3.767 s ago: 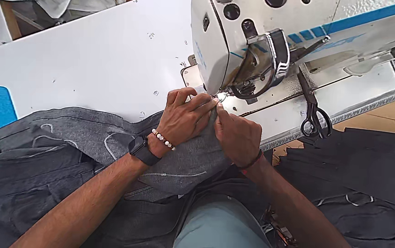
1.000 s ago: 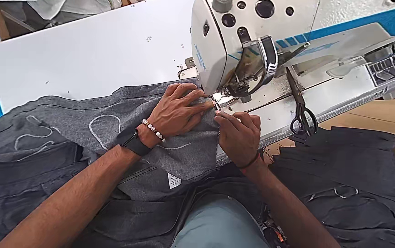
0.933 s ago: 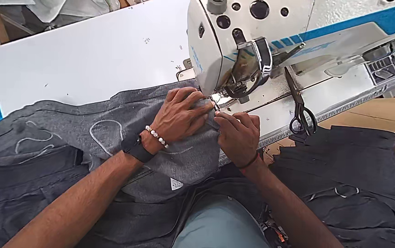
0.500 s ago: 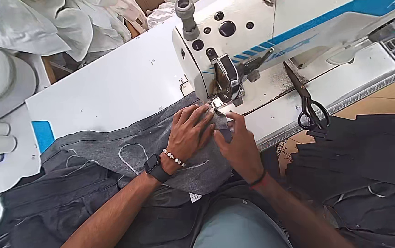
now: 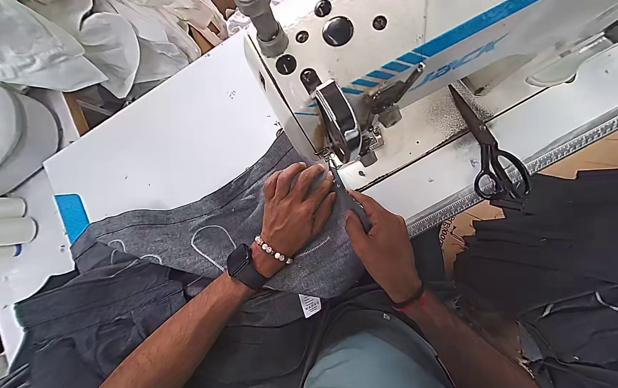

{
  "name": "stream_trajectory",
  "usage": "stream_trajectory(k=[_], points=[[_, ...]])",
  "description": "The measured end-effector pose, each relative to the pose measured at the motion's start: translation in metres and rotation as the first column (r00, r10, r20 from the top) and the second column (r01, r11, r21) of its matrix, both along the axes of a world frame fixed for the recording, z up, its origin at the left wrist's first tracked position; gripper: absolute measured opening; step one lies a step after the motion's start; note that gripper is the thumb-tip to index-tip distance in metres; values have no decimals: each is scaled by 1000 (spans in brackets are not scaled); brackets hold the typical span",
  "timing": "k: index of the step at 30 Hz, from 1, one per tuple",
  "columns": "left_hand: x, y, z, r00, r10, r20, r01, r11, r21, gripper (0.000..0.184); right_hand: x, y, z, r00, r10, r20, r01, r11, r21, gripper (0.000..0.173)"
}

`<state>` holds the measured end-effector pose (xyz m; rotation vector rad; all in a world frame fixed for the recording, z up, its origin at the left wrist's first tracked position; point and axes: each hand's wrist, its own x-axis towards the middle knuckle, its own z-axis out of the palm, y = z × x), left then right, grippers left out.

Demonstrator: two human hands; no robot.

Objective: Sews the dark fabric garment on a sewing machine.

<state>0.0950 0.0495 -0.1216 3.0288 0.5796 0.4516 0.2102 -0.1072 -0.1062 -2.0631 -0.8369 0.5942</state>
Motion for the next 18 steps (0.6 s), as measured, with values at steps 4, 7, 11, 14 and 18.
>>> stream_trajectory(k=[4, 7, 11, 14, 18], points=[[0, 10, 0, 998, -56, 16, 56, 998, -6, 35, 0, -5, 3, 1000, 17, -14, -17, 1000, 4, 36], [0, 11, 1, 997, -82, 14, 81, 996, 25, 33, -3, -7, 2, 1000, 6, 6, -6, 999, 45, 38], [0, -10, 0, 999, 41, -9, -42, 999, -26, 36, -4, -12, 1, 996, 3, 92, -7, 999, 48, 37], [-1, 3, -2, 999, -25, 19, 26, 999, -30, 35, -6, -15, 5, 991, 25, 135, -32, 998, 47, 38], [0, -1, 1, 1000, -4, -13, 4, 1000, 7, 37, -9, -20, 14, 975, 50, 215, -57, 998, 23, 40]])
